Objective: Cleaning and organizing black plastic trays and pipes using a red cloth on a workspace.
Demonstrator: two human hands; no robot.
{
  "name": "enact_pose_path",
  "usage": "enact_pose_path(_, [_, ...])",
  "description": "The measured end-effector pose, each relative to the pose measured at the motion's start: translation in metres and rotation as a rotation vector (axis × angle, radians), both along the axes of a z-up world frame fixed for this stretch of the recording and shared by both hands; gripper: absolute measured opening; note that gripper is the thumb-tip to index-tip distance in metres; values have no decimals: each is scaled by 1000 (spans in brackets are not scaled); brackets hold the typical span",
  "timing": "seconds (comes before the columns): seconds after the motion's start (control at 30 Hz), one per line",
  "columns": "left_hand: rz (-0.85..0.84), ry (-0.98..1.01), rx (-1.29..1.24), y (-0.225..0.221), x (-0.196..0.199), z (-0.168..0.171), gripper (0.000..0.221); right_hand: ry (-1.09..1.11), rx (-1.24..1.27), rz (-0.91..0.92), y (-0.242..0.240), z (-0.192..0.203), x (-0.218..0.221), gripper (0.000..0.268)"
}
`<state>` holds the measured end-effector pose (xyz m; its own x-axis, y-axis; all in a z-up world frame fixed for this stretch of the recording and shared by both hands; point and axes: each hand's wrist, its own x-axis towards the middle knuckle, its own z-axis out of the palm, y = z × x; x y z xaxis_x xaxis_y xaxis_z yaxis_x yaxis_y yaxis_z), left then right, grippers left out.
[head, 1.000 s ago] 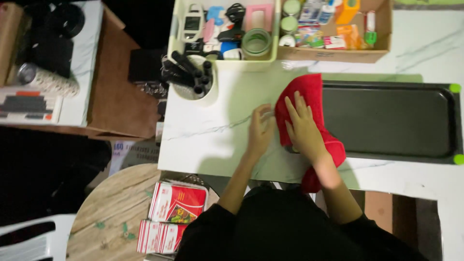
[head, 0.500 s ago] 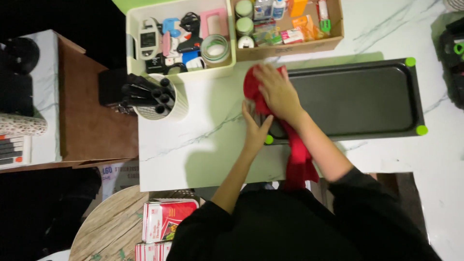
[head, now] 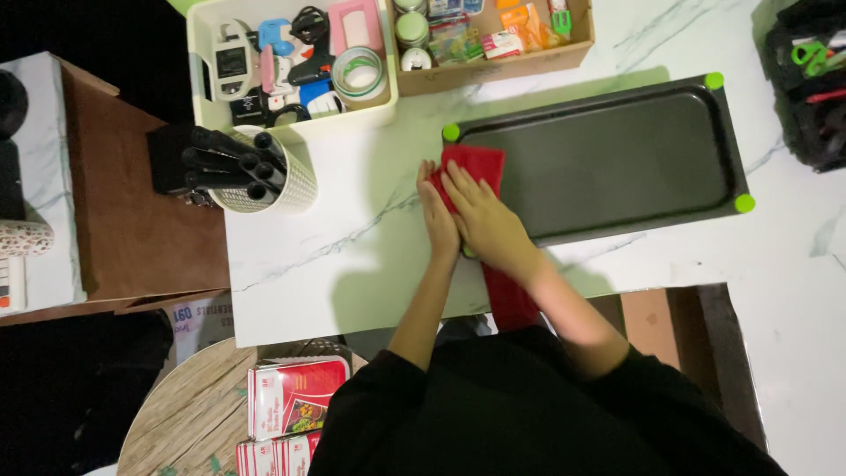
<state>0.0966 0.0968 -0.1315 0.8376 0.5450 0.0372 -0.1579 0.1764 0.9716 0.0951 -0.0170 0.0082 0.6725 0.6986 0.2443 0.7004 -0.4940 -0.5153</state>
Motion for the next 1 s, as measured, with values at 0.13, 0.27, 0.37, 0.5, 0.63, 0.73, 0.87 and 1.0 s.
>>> enact_pose_path(0.13, [-30, -59, 56, -9, -4, 59, 57, -43, -46, -42, -25, -2, -12, 60])
enact_pose_path(0.27, [-176, -17, 131, 4, 0, 52, 56, 44, 87, 33, -42, -9, -18, 52])
enact_pose_path(0.37, [-222, -2, 252, 18, 10, 55, 59, -28, 83, 93, -50, 7, -24, 48])
enact_pose_path(0.5, [-155, 19, 440, 16, 24, 51, 55, -43, 133, 226, -71, 27, -33, 43])
enact_pose_path(0.63, [-77, -3, 506, 10, 33, 50, 47, -15, 146, 278, -99, 18, -29, 43])
enact_pose_path(0.73, [-36, -22, 558, 8, 32, 52, 44, -53, 167, 320, -114, 7, -24, 39])
enact_pose_path(0.87, [-4, -34, 524, -1, 34, 57, 41, -169, 111, 326, -107, 20, -25, 37])
enact_pose_path(1.0, [45, -53, 453, -4, 43, 51, 38, -247, 17, 237, -75, 44, -32, 52])
